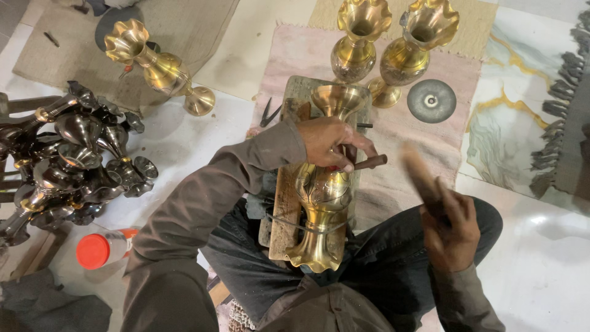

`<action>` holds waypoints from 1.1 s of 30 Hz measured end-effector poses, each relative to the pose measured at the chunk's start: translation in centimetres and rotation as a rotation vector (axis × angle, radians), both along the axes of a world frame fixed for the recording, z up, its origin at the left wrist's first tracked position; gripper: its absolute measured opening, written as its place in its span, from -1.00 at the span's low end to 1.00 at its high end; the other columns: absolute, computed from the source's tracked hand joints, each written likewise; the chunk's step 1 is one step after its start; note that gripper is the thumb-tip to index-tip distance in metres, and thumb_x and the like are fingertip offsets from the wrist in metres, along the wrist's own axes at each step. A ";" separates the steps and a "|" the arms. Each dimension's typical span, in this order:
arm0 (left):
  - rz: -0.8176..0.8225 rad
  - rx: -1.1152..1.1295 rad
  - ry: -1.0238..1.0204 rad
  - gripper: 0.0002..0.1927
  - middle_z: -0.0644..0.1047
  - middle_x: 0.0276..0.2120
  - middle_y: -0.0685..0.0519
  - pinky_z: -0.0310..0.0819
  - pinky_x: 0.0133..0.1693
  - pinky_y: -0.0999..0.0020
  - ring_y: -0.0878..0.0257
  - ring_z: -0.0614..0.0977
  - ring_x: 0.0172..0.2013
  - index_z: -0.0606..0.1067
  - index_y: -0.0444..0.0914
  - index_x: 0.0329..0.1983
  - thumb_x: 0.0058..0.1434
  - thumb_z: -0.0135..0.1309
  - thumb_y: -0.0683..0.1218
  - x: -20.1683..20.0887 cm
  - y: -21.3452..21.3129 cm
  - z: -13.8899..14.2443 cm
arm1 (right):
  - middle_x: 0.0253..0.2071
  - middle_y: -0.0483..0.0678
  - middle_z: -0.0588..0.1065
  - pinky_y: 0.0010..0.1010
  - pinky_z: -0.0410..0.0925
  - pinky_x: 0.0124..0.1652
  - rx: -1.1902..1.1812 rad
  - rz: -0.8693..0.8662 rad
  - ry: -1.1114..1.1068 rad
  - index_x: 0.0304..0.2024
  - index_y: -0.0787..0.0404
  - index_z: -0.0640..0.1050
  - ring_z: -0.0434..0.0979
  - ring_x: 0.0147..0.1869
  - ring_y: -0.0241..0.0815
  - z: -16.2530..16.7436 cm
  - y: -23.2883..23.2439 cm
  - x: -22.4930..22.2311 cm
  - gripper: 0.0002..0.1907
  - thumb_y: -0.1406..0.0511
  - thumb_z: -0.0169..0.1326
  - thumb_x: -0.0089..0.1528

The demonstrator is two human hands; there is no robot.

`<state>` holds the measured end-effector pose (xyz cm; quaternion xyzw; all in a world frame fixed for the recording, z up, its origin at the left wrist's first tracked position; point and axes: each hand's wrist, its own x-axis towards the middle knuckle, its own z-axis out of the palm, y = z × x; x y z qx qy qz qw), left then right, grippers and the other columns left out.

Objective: The person sits cross-legged on the floor with a brass vase held on a wooden board on their lap. They hold a chisel against the vase surface and strike it with a wooden mallet, working repeatedly around the body of the vase to cut a decorative pattern into the brass.

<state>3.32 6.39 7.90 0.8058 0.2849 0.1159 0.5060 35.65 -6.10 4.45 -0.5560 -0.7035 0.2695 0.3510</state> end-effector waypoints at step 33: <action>0.512 -0.011 -0.171 -0.32 0.68 -0.12 -0.08 0.66 0.01 0.19 0.16 0.74 -0.08 0.36 -0.14 0.37 0.20 0.34 -0.06 -2.6 -4.7 -1.6 | -0.05 0.06 0.50 -0.15 0.48 -0.12 -0.114 0.314 -0.265 0.33 0.04 0.45 0.60 -0.08 0.05 1.1 2.7 0.2 -0.31 0.39 0.21 0.12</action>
